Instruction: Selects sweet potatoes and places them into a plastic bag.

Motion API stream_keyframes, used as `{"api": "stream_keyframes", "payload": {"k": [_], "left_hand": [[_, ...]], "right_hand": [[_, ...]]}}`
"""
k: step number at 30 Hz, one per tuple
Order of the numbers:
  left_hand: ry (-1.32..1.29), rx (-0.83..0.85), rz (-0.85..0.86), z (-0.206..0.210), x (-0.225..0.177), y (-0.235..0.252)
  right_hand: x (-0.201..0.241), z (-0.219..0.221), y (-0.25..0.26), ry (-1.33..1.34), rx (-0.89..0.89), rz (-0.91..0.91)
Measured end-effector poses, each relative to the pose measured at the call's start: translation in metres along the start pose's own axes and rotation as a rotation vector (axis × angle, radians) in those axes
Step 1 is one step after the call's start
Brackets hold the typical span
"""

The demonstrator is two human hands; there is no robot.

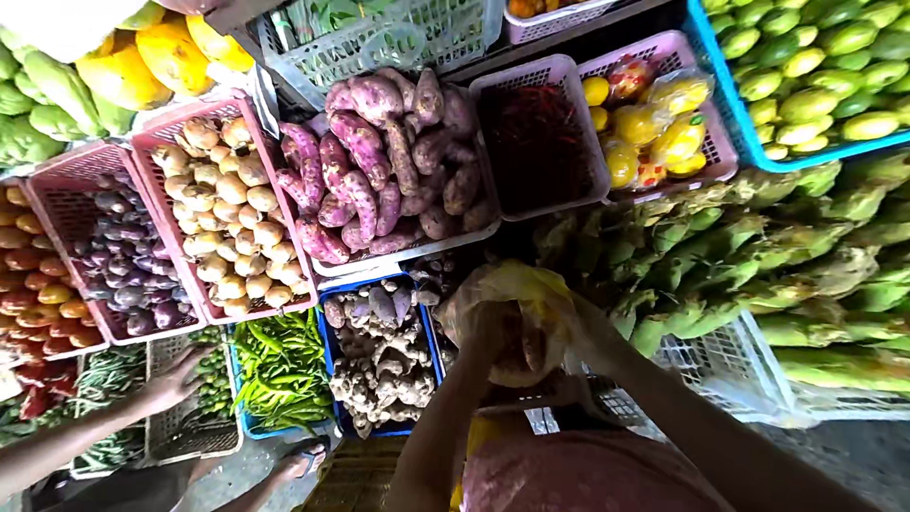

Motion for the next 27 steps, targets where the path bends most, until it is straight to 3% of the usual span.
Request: {"api": "stream_keyframes", "payload": {"k": [3, 9, 12, 15, 17, 19, 23, 25, 27], "left_hand": [[0.029, -0.010, -0.004, -0.003, 0.017, -0.007], [0.148, 0.016, 0.005, -0.003, 0.013, 0.002], [0.039, 0.078, 0.379, -0.013, 0.026, 0.002], [-0.333, 0.267, 0.828, -0.034, 0.035, -0.029], [-0.559, 0.242, 0.963, -0.066, 0.046, -0.056], [-0.686, -0.007, 0.924, -0.118, 0.063, -0.078], [-0.632, -0.657, 0.570, -0.231, 0.104, -0.059], [-0.564, -0.860, 0.413, -0.278, 0.122, -0.020], [-0.466, -0.923, 0.291, -0.305, 0.138, 0.020]], "right_hand": [[-0.009, 0.004, 0.003, -0.068, 0.041, 0.028], [-0.003, 0.010, 0.009, -0.076, 0.042, -0.022], [-0.007, 0.009, 0.021, 0.005, -0.026, -0.105], [-0.006, 0.003, 0.031, 0.119, -0.135, -0.091], [-0.003, 0.002, 0.033, 0.127, -0.182, -0.053], [-0.003, 0.004, 0.032, 0.086, -0.167, -0.019], [-0.004, 0.016, 0.024, -0.031, -0.129, 0.074], [-0.007, 0.020, 0.026, 0.015, -0.162, 0.107], [-0.005, 0.020, 0.024, 0.038, -0.192, 0.094]]}}
Point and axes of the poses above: each hand's wrist, its own y-axis towards the middle knuckle, its own z-axis out of the palm, x = y × z, the point moved 1 cm from there along y, towards the middle knuckle, and after that the axes turned 3 degrees about x, right-handed, at the moved point
